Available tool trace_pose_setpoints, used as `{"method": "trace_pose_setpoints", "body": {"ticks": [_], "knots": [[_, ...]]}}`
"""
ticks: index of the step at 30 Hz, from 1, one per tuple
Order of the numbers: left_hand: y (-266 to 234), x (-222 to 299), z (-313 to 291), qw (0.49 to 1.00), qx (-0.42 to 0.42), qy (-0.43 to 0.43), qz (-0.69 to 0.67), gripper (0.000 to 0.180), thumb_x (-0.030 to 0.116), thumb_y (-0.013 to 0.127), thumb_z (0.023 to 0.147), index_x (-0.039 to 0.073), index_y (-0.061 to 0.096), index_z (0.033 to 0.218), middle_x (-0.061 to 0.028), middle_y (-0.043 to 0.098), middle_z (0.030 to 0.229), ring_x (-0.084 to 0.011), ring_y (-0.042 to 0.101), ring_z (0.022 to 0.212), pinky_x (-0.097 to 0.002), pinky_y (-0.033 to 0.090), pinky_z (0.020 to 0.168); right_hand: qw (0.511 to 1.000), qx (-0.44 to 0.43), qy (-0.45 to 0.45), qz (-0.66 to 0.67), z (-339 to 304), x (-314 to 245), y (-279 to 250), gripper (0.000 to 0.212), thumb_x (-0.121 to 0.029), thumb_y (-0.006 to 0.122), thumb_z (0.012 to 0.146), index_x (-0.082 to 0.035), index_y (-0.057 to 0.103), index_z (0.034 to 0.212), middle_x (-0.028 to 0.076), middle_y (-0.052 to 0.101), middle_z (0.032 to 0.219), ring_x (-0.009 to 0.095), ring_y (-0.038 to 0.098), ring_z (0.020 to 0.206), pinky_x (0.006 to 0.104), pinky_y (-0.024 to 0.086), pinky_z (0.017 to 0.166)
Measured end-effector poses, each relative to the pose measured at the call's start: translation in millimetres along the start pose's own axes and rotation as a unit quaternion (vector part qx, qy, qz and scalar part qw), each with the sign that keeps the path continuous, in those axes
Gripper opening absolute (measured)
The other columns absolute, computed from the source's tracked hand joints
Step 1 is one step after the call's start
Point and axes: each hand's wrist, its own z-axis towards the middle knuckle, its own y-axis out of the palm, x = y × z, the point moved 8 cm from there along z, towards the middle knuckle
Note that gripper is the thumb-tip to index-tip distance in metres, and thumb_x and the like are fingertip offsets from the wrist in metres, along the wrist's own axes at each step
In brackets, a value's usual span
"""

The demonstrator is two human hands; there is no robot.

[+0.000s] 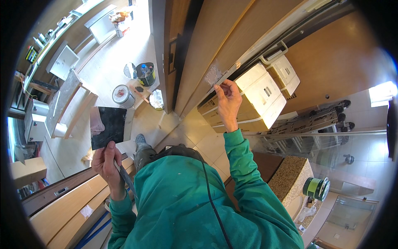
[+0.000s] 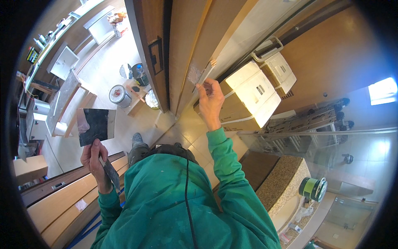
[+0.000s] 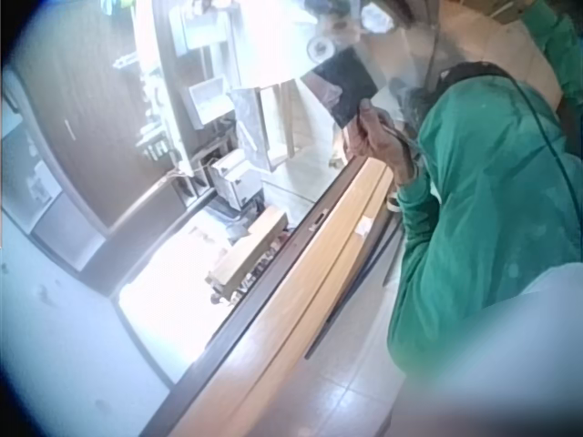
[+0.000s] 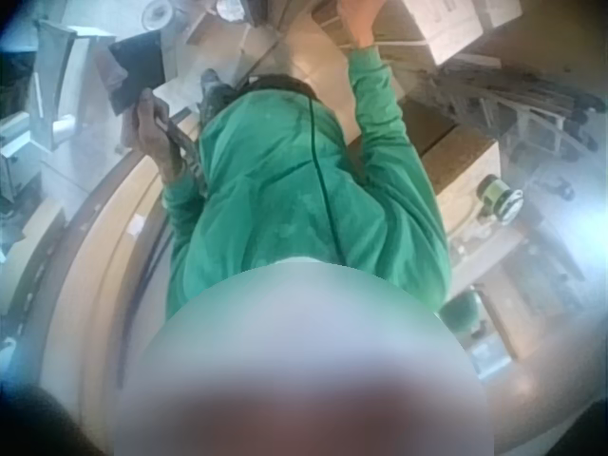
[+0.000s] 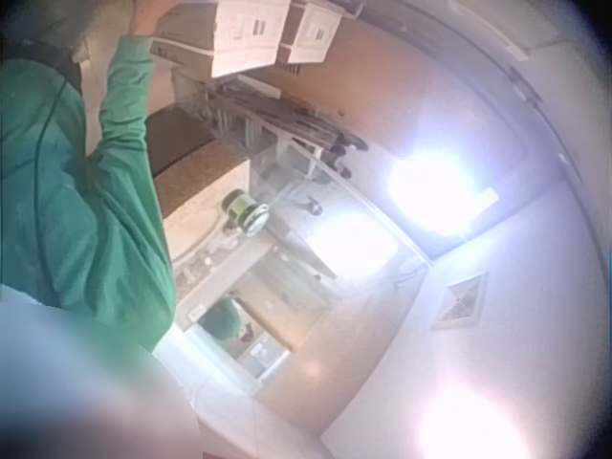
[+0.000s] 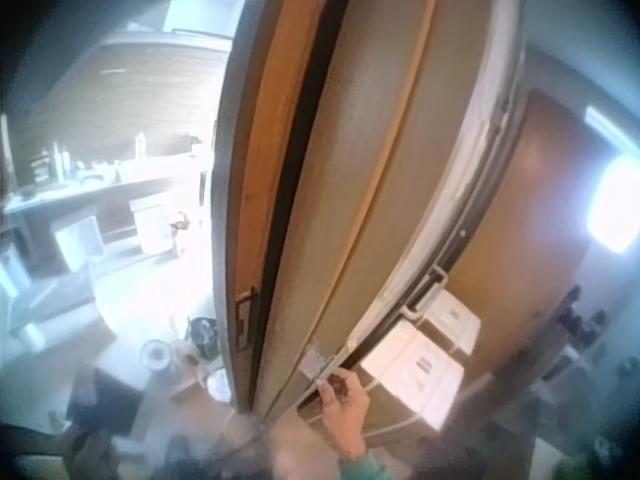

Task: The person applies putty to a wooden door frame using a putty knife and a wooden stick. They repeatedly scoop putty from a container, spread it on the knife, and smooth it onto the frame edge.

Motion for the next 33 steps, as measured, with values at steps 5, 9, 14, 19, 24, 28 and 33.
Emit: {"method": "trace_pose_setpoints", "body": {"ticks": [5,9,14,19,24,28,33], "knots": [[1.0,-0.4,0.4,0.999,0.011,-0.011,0.044,0.018,0.007,0.06,0.099,0.0,0.063,0.083,-0.0014,0.049,0.057,-0.0065,0.039,0.045,-0.0228,0.025,0.044,1.0,0.001,-0.003,0.017,0.8,-2.4,0.8,0.023,-0.007,0.077,0.089,0.0,0.066,0.108,0.003,0.071,0.09,0.008,0.064,0.081,0.0223,0.052,0.074],[6.5,0.3,2.1,0.999,0.001,-0.006,0.051,0.018,0.008,0.058,0.1,-0.002,0.064,0.086,-0.0008,0.047,0.057,-0.0064,0.038,0.046,-0.0232,0.025,0.044,1.0,0.005,-0.007,0.014,2.1,-4.5,-1.3,0.021,-0.007,0.077,0.086,-0.001,0.066,0.104,0.01,0.074,0.091,0.013,0.069,0.08,0.0273,0.054,0.072],[11.2,-0.7,1.8,0.999,0.015,-0.011,0.043,0.016,0.006,0.065,0.097,0.001,0.064,0.081,-0.0013,0.05,0.055,-0.0058,0.04,0.046,-0.0226,0.025,0.045,1.0,-0.005,-0.02,-0.003,3.8,-6.5,-2.9,0.025,-0.005,0.077,0.085,0.0,0.067,0.108,0.012,0.075,0.094,0.015,0.071,0.082,0.0289,0.056,0.075],[12.9,-1.0,2.1,0.999,0.003,-0.01,0.046,0.012,0.007,0.065,0.097,-0.002,0.067,0.088,-0.0008,0.05,0.055,-0.0059,0.041,0.046,-0.0225,0.026,0.045,0.999,-0.013,-0.053,0.0,4.3,-8.4,-3.0,0.028,-0.003,0.076,0.085,0.0,0.068,0.111,0.012,0.075,0.096,0.017,0.072,0.084,0.0302,0.057,0.077],[13.0,-7.0,-0.5,0.998,0.009,-0.024,0.059,0.017,0.009,0.058,0.1,-0.001,0.067,0.09,-0.0003,0.048,0.059,-0.0063,0.039,0.048,-0.0227,0.026,0.047,0.995,-0.002,-0.065,-0.072,3.2,-7.6,-5.8,0.025,-0.002,0.076,0.084,-0.001,0.069,0.108,0.012,0.074,0.094,0.018,0.073,0.083,0.03,0.057,0.075],[11.8,-8.5,-1.5,0.997,0.022,-0.025,0.072,0.016,0.009,0.06,0.099,0.0,0.066,0.087,-0.0004,0.049,0.057,-0.0061,0.04,0.047,-0.0223,0.027,0.046,0.996,0.0,-0.064,-0.062,2.7,-6.0,-7.0,0.024,-0.003,0.076,0.084,-0.001,0.069,0.106,0.011,0.074,0.092,0.018,0.072,0.08,0.0297,0.056,0.073],[11.3,-10.9,1.6,0.999,0.021,-0.025,0.03,0.018,0.008,0.066,0.097,0.002,0.064,0.081,-0.001,0.051,0.055,-0.0061,0.041,0.046,-0.0219,0.026,0.044,0.996,0.002,-0.069,-0.053,3.4,-4.6,-6.3,0.022,-0.003,0.077,0.084,0.0,0.069,0.105,0.012,0.073,0.091,0.018,0.072,0.079,0.0295,0.056,0.072]]}}
